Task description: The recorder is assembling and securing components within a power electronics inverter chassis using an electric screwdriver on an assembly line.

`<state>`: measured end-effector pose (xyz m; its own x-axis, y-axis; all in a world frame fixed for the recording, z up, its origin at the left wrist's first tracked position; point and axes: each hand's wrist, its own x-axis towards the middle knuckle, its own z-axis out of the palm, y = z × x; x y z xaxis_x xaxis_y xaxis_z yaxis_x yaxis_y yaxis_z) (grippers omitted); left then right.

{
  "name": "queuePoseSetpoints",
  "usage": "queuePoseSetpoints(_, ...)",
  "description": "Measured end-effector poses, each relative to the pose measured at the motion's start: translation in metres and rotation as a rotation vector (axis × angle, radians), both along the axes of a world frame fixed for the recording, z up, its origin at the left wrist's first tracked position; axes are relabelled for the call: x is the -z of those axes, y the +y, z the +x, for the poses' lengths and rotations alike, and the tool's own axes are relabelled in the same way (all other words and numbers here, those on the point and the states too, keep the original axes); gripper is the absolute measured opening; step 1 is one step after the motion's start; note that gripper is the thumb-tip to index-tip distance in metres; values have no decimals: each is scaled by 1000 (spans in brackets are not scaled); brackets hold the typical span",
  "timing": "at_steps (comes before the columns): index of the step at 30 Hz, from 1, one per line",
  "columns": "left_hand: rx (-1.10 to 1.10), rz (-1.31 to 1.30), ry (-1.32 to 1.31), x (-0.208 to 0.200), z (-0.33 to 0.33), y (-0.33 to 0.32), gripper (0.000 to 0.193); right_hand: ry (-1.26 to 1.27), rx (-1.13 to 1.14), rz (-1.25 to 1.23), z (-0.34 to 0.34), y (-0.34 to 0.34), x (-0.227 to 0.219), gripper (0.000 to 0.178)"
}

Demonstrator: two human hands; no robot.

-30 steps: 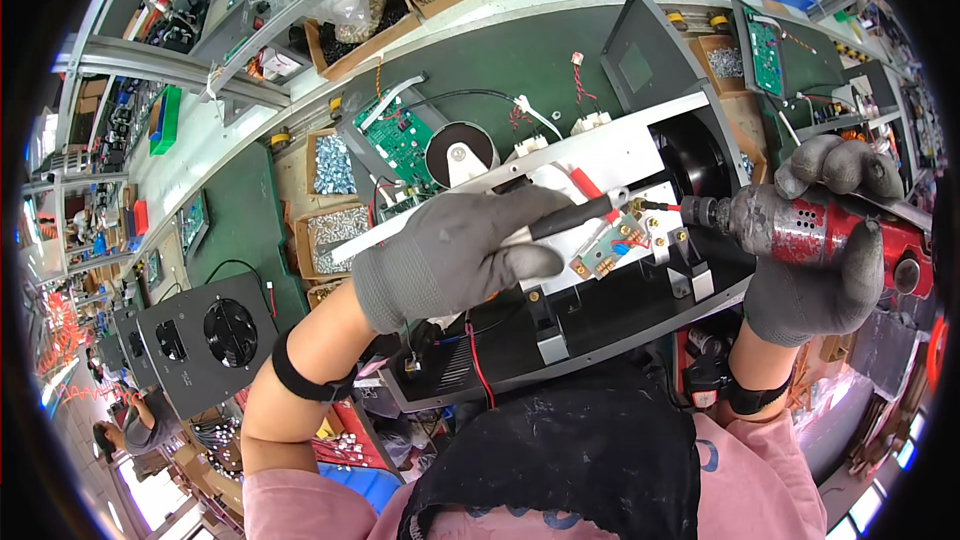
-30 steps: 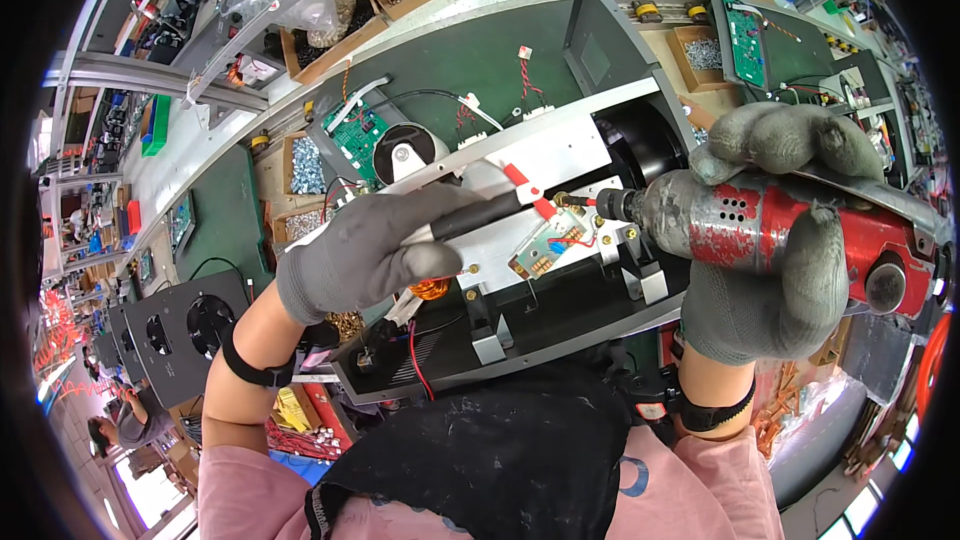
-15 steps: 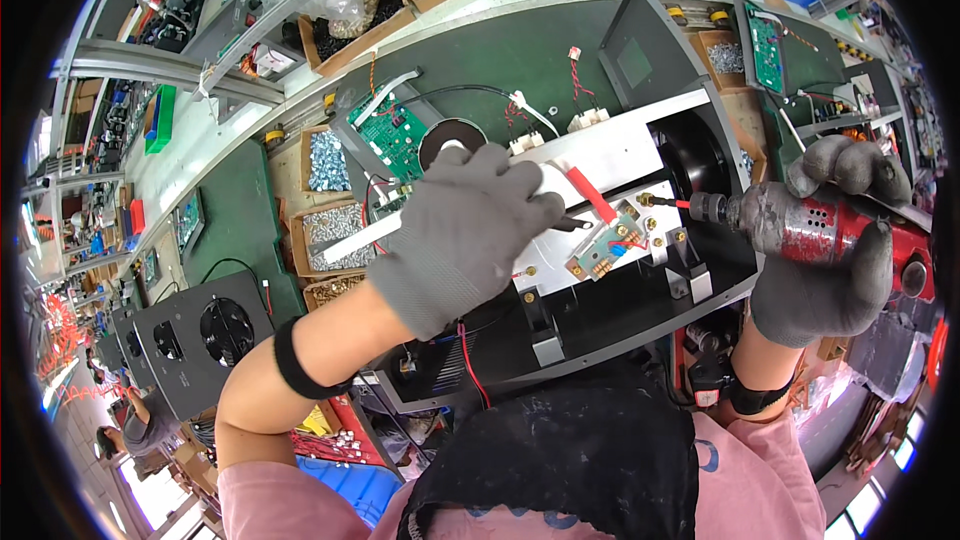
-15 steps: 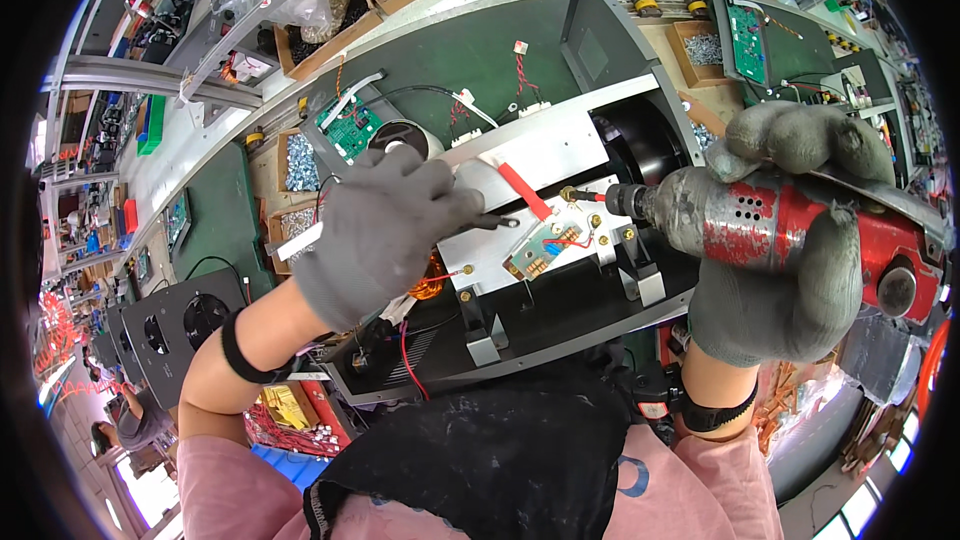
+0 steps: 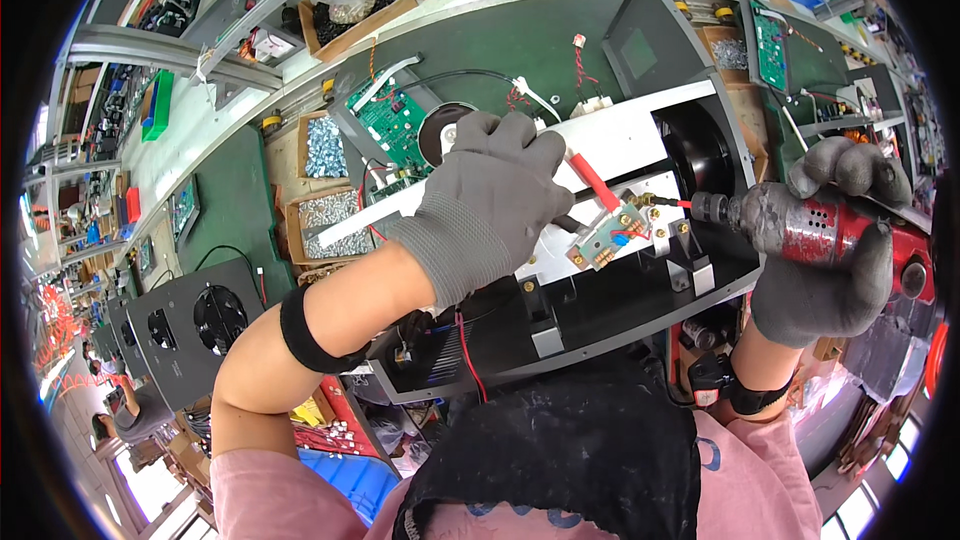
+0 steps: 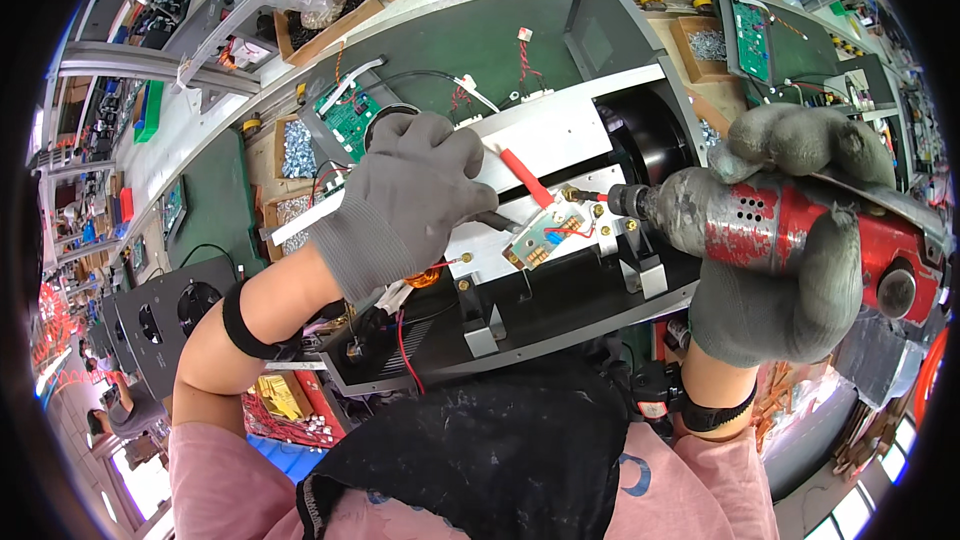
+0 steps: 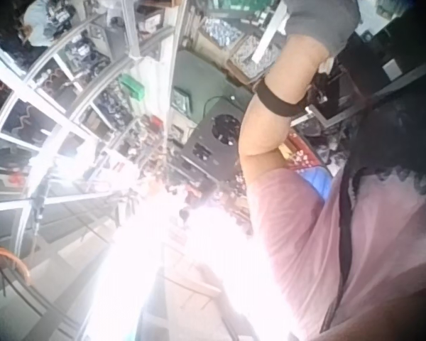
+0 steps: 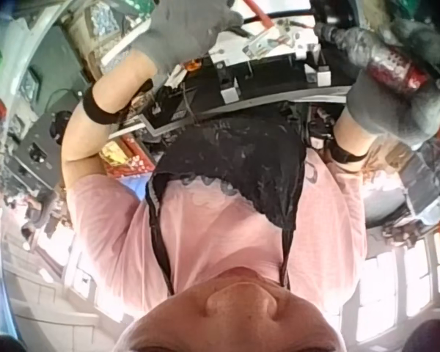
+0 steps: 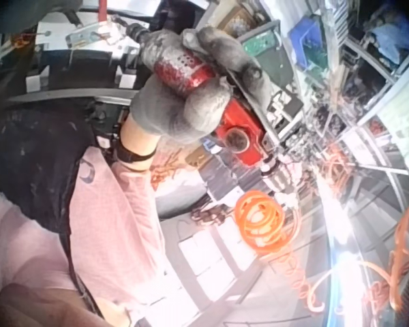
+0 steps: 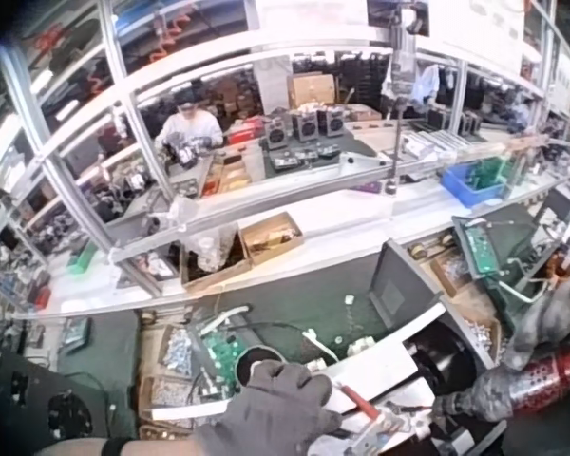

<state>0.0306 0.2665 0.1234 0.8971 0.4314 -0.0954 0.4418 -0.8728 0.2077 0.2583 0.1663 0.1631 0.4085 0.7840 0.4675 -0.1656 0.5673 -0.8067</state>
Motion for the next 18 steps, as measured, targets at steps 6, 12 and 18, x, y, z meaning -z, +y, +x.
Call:
queuePoseSetpoints(6,-11,-44,-4,0,-1,4,19,25,-101,34,4,-3,-1,39)
queuePoseSetpoints(12,24,-62,64,0,2,7,19,6,-91,19,7,-4,2,41)
queuePoseSetpoints(18,28,-58,69,-1,4,1,19,31,-138,31,2,1,0,39)
